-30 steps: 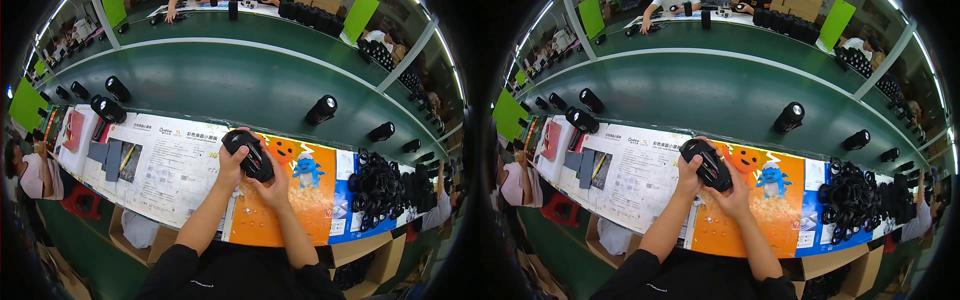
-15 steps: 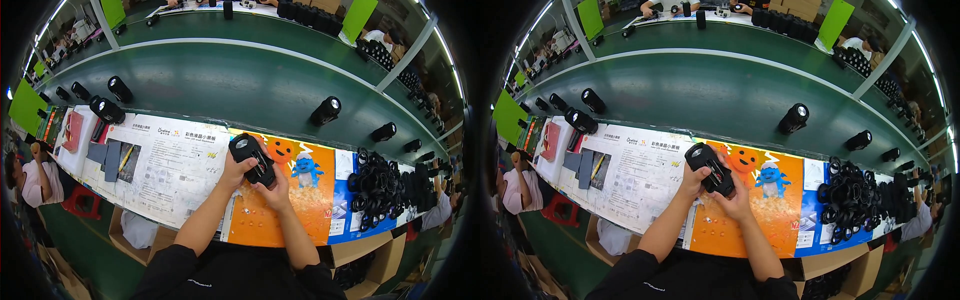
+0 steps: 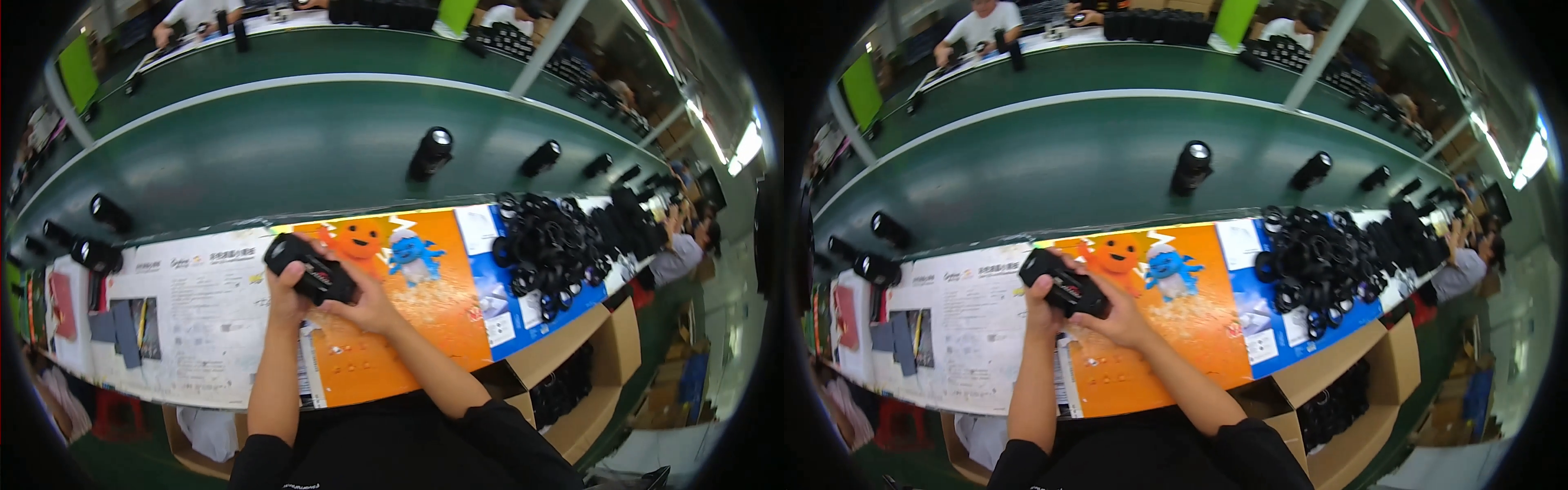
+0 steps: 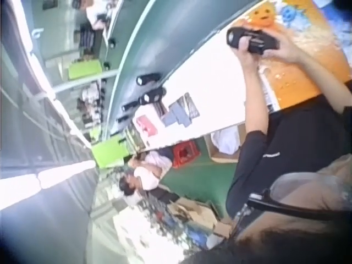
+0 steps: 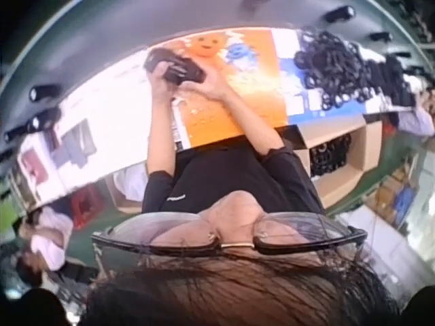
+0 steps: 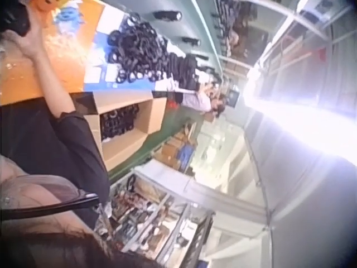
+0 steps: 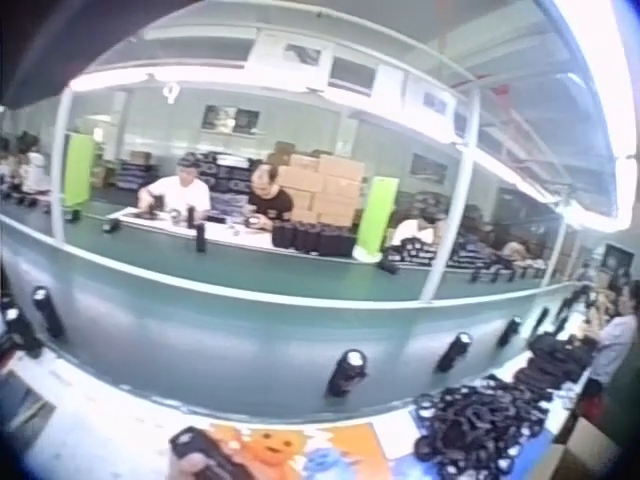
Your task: The person assembles cylindrical electronic components by hand, fitting rubber rings and plastic housings onto the components on a factory production line.
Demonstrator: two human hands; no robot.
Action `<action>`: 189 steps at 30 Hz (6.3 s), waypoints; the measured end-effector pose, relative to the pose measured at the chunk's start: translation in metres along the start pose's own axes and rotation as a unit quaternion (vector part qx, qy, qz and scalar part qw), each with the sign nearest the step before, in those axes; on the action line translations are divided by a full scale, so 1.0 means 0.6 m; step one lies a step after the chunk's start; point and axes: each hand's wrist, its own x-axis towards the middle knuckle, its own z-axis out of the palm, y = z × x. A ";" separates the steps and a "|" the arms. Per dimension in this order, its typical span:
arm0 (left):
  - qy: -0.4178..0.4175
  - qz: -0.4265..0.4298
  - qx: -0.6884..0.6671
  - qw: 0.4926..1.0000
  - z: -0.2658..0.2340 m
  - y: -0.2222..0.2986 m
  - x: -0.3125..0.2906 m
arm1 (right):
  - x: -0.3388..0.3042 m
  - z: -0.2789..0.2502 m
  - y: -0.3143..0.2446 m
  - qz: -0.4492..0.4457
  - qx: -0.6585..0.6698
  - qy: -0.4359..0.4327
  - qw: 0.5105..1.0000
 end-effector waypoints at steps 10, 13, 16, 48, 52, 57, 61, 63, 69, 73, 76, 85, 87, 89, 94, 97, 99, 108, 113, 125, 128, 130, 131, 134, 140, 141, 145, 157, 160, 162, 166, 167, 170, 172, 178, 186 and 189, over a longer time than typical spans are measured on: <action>-0.017 -0.010 -0.025 0.999 0.012 -0.024 0.009 | -0.012 -0.040 -0.062 0.068 0.002 -0.031 0.997; -0.028 -0.024 0.054 0.998 0.016 -0.005 0.000 | -0.003 -0.129 -0.084 -0.018 -0.292 0.025 0.956; -0.061 -0.032 0.143 0.987 0.015 -0.002 0.003 | 0.023 -0.329 -0.129 -0.106 -0.484 0.173 0.851; -0.003 -0.065 0.185 0.980 0.024 -0.003 -0.008 | 0.008 -0.228 -0.139 -0.075 -0.492 -0.018 0.867; -0.016 -0.067 0.193 0.979 0.036 0.003 -0.007 | -0.004 -0.209 -0.131 -0.067 -0.533 -0.026 0.843; -0.050 -0.053 0.311 0.948 0.047 0.006 -0.007 | 0.043 -0.181 -0.177 0.044 -0.110 -0.034 0.992; -0.063 -0.049 0.376 0.923 0.058 0.003 -0.005 | 0.110 -0.134 -0.271 0.050 -0.127 -0.133 0.982; -0.078 -0.053 0.372 0.923 0.056 0.003 -0.004 | 0.134 -0.124 -0.289 0.071 -0.244 -0.225 0.940; -0.107 -0.046 0.373 0.920 0.063 0.005 -0.006 | 0.132 -0.112 -0.320 0.069 -0.294 -0.240 0.922; -0.113 -0.057 0.377 0.917 0.060 0.004 -0.005 | 0.123 -0.103 -0.322 0.015 -0.353 -0.237 0.905; -0.114 -0.067 0.363 0.923 0.059 0.002 -0.003 | 0.111 -0.096 -0.325 -0.014 -0.378 -0.233 0.896; -0.115 -0.074 0.357 0.924 0.060 -0.003 0.003 | 0.090 -0.088 -0.318 -0.050 -0.387 -0.196 0.899; -0.117 -0.074 0.358 0.923 0.059 -0.005 0.005 | 0.089 -0.083 -0.320 -0.038 -0.383 -0.183 0.905; -0.113 -0.090 0.376 0.915 0.054 -0.008 0.005 | 0.089 -0.085 -0.318 -0.082 -0.434 -0.216 0.871; -0.100 -0.066 0.408 0.905 0.063 0.001 0.001 | 0.094 -0.087 -0.314 -0.111 -0.482 -0.228 0.839; -0.099 -0.055 0.420 0.901 0.062 -0.001 0.001 | 0.097 -0.087 -0.313 -0.105 -0.476 -0.245 0.838; -0.094 -0.054 0.421 0.901 0.066 0.006 -0.002 | 0.094 -0.083 -0.304 -0.116 -0.485 -0.238 0.834; -0.094 -0.064 0.391 0.913 0.074 0.000 0.005 | 0.100 -0.081 -0.322 -0.105 -0.477 -0.232 0.841; -0.085 -0.069 0.381 0.918 0.070 0.000 0.005 | 0.098 -0.081 -0.306 -0.120 -0.480 -0.222 0.840; -0.088 -0.041 0.374 0.922 0.067 -0.009 0.001 | 0.077 -0.092 -0.286 -0.158 -0.496 -0.203 0.830; -0.086 -0.052 0.356 0.929 0.064 -0.010 -0.002 | 0.079 -0.086 -0.295 -0.188 -0.515 -0.207 0.810; -0.099 -0.041 0.367 0.924 0.064 -0.012 -0.002 | 0.085 -0.086 -0.311 -0.151 -0.484 -0.198 0.839; -0.107 -0.030 0.379 0.919 0.063 -0.014 -0.003 | 0.091 -0.084 -0.319 -0.114 -0.448 -0.194 0.865; -0.104 -0.015 0.399 0.911 0.060 -0.018 -0.006 | 0.147 -0.042 -0.301 -0.079 -0.486 -0.159 0.856; -0.102 -0.050 0.381 0.918 0.056 -0.030 -0.006 | 0.195 -0.025 -0.198 -0.029 -0.522 -0.193 0.830; -0.102 -0.061 0.371 0.921 0.055 -0.023 -0.007 | 0.195 -0.016 -0.196 0.054 -0.521 -0.181 0.832; -0.084 0.021 0.374 0.923 0.038 -0.038 -0.014 | 0.193 -0.007 -0.192 0.113 -0.536 -0.211 0.810; -0.096 0.000 0.347 0.933 0.050 -0.022 0.001 | 0.173 -0.016 -0.182 0.033 -0.152 0.057 0.986; -0.008 -0.070 0.108 0.992 0.024 -0.038 -0.006 | 0.120 -0.052 -0.132 -0.030 -0.064 0.117 0.991; 0.033 -0.059 0.049 0.997 0.019 -0.029 -0.004 | 0.061 -0.046 -0.092 0.026 -0.052 0.117 0.991; 0.022 -0.028 -0.031 0.999 0.019 -0.015 0.010 | -0.018 -0.001 -0.036 0.123 0.112 0.092 0.982; 0.006 -0.016 -0.048 0.999 0.019 -0.010 0.007 | -0.026 0.020 -0.057 0.134 0.138 0.063 0.979; 0.011 0.002 -0.055 0.998 0.030 -0.001 0.013 | -0.038 0.016 -0.018 0.088 0.122 0.118 0.982; 0.026 -0.002 -0.028 0.999 0.032 0.015 0.011 | -0.032 0.025 -0.031 0.067 0.072 0.141 0.985; 0.038 -0.030 -0.019 0.999 0.029 0.017 0.008 | -0.019 0.034 -0.049 0.023 -0.053 0.239 0.969; 0.071 -0.036 0.047 0.996 0.020 -0.024 0.008 | 0.000 -0.007 -0.044 0.099 0.047 0.258 0.960; 0.119 -0.044 0.122 0.984 0.004 -0.026 0.016 | 0.042 -0.040 -0.069 0.067 -0.029 0.270 0.960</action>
